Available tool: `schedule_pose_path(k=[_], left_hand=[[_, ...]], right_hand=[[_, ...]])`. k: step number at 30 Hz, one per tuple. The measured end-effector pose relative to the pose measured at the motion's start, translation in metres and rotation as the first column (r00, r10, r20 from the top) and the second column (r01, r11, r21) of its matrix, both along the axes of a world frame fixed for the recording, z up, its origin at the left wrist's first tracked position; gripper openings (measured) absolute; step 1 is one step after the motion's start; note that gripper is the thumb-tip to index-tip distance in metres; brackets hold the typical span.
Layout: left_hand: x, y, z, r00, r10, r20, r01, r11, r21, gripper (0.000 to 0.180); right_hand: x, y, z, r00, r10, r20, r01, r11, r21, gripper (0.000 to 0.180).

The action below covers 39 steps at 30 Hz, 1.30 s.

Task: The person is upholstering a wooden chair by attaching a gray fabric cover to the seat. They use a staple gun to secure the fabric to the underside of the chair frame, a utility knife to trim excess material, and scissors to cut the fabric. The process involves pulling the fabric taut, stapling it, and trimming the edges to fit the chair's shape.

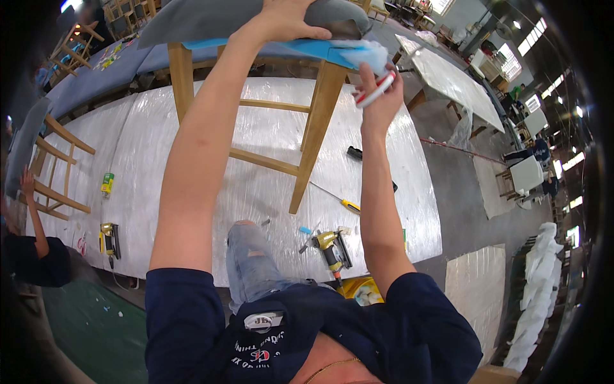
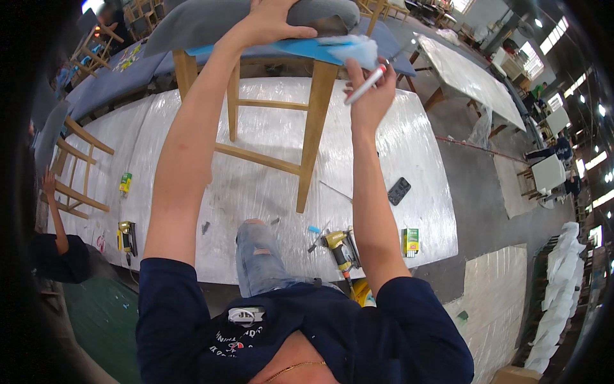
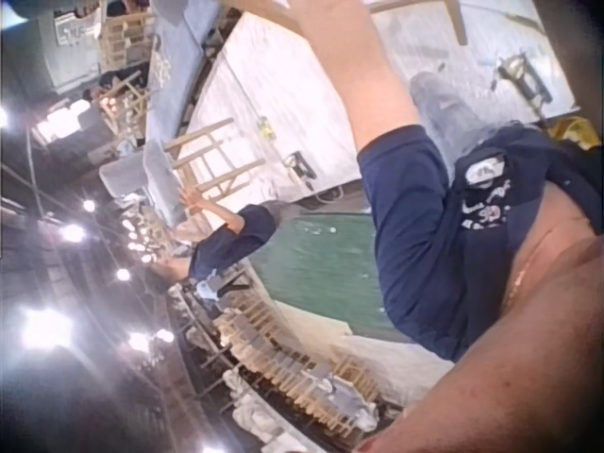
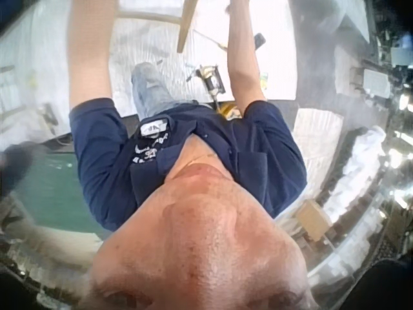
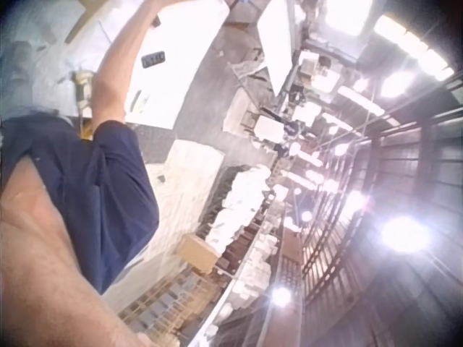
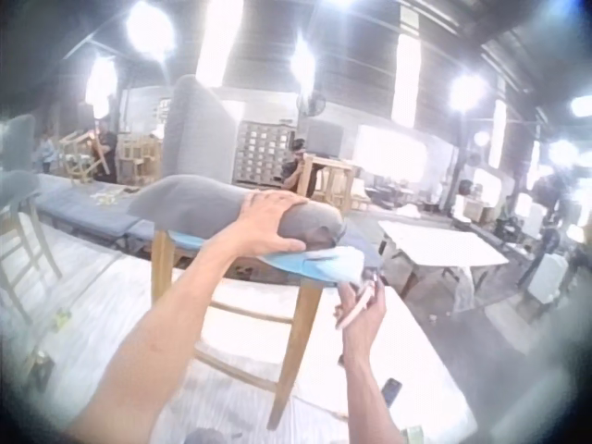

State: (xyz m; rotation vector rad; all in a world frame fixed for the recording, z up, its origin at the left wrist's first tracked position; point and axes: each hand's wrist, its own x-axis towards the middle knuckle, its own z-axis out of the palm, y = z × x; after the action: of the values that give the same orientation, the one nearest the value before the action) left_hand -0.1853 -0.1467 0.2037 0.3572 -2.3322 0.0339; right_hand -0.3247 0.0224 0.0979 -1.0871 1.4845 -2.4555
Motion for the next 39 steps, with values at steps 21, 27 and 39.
schedule_pose_path(k=[21, 27, 39], left_hand=[[-0.009, 0.005, 0.003, 0.986, 0.148, 0.082, -0.136, 0.981, -0.137, 0.102], [-0.014, -0.005, -0.001, 0.985, 0.168, 0.03, -0.166, 0.984, -0.065, 0.092], [0.0, 0.0, -0.004, 0.991, 0.129, 0.037, -0.126, 0.99, -0.07, 0.086]], right_hand=[[-0.164, 0.455, -0.349, 0.448, -0.872, 0.197, 0.258, 0.338, 0.905, 0.053], [-0.202, 0.538, -0.35, 0.616, -0.713, 0.334, 0.101, 0.492, 0.865, 0.057], [-0.108, 0.125, 0.081, 0.502, 0.772, -0.39, 0.186, 0.343, 0.92, 0.058]])
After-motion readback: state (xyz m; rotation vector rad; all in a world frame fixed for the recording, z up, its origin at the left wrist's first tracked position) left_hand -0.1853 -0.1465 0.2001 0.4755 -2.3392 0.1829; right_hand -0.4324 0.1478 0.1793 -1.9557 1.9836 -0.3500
